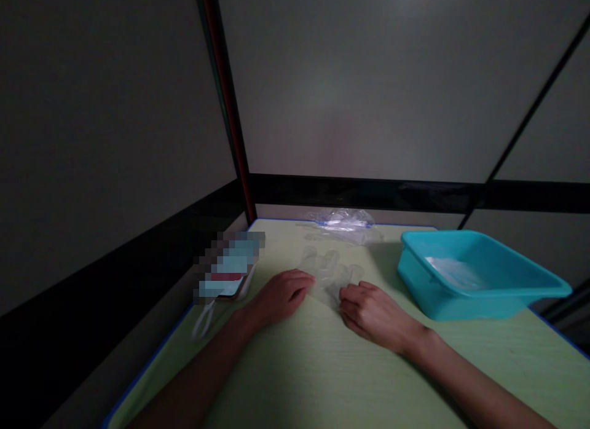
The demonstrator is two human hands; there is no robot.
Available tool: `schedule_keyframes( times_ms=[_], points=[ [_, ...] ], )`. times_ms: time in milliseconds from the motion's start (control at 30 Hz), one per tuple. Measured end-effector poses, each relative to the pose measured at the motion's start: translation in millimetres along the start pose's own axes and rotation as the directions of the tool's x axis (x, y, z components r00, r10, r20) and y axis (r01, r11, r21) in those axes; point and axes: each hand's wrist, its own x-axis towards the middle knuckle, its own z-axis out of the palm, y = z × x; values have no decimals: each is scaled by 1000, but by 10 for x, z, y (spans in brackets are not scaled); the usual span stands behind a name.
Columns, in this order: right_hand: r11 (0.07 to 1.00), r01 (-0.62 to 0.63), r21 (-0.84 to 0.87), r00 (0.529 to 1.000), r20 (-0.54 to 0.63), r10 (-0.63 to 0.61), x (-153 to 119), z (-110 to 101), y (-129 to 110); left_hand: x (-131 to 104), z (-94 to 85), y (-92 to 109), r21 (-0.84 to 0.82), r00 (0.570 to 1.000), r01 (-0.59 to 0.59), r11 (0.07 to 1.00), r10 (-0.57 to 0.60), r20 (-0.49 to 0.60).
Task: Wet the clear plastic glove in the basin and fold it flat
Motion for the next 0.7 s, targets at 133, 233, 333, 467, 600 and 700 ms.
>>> schedule_keyframes(
  times_ms=[133,233,333,467,600,700],
  points=[
    [999,-16,42,1000,3,15,-9,-32,29,6,-10,14,8,999,-47,999,47,7],
    [1000,-17,3,1000,-20,17,12,-22,-4,8,-15,28,13,999,-44,999,44,12],
    [997,-39,-66,999,-33,37,38,12,-51,11,-18,33,18,999,-43,999,43,22],
    [993,-76,-86,997,-35,74,43,36,-54,12,-15,21,26,998,-55,998,54,23],
    [993,-117,-31,993,9,118,16,-2,6,4,-1,3,25,998,-52,998,52,19],
    [976,-206,75,978,39,203,-16,-36,50,-5,12,-5,21,998,-56,998,55,10]
  ],
)
